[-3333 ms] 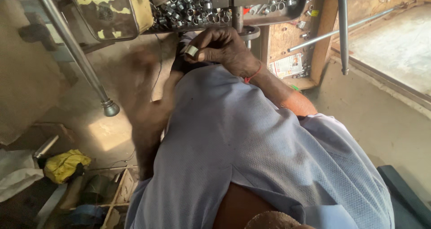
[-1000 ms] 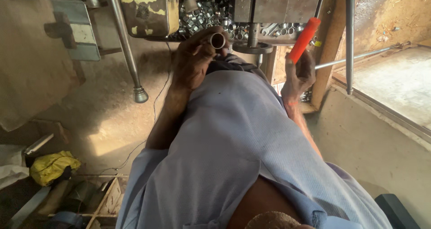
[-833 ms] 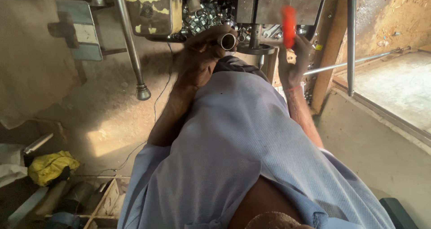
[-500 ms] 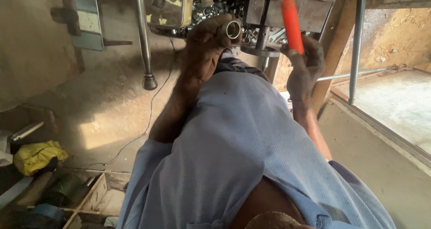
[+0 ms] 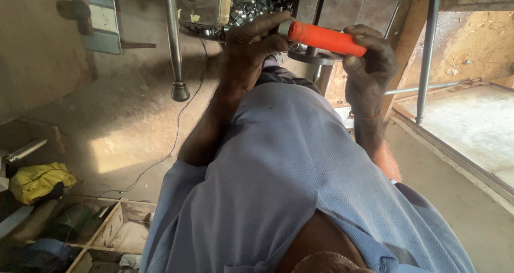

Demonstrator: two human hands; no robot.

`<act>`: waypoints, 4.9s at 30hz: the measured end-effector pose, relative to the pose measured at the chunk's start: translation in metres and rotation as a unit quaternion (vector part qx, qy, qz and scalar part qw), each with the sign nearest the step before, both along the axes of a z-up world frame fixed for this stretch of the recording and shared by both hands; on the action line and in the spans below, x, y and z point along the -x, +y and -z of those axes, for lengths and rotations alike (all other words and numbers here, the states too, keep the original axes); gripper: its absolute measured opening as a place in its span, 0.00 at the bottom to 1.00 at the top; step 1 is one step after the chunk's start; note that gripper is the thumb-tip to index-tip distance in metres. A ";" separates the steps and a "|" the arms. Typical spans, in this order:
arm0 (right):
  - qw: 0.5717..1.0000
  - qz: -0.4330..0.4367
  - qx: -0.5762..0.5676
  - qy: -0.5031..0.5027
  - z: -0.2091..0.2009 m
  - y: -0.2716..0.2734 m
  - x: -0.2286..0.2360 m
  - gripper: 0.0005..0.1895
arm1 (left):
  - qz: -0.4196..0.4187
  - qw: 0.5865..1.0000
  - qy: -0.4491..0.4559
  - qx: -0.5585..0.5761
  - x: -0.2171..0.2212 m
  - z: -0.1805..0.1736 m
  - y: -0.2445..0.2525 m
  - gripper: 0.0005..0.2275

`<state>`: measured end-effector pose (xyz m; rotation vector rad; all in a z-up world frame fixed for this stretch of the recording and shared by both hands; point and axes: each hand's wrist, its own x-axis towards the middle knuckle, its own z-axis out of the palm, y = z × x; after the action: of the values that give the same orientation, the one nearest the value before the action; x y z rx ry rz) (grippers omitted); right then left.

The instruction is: The person operates a manual press machine by repeatedly pulling a lever to stamp small metal rings. They use pliers to retrieve and place the rings into the machine's hopper. The person also adjusts a knob on the machine during the process.

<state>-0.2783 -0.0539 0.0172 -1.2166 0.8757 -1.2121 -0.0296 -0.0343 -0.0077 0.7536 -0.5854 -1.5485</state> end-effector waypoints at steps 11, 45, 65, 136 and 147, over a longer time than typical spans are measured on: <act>0.974 0.004 0.128 0.188 0.000 -0.009 0.024 0.14 | -0.001 0.970 -0.212 0.116 -0.008 -0.016 -0.006 0.13; 0.984 -0.014 0.053 0.167 0.009 0.003 0.015 0.15 | -0.021 0.923 -0.356 0.147 -0.004 -0.003 0.012 0.14; 0.852 -0.237 0.168 0.435 0.000 0.003 -0.004 0.18 | 0.207 0.873 -0.442 -0.015 0.013 -0.039 0.017 0.18; 0.943 -0.156 -0.049 0.291 0.005 0.005 0.002 0.25 | 0.115 0.933 -0.326 0.101 0.007 -0.002 0.007 0.15; 0.929 -0.175 0.031 0.326 0.009 0.000 0.003 0.19 | 0.104 0.842 -0.479 0.223 0.006 0.003 0.001 0.15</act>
<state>-0.2811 -0.0539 0.0083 -1.7853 1.0382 -0.5427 -0.0360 -0.0330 -0.0103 1.0985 -1.7530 -1.0542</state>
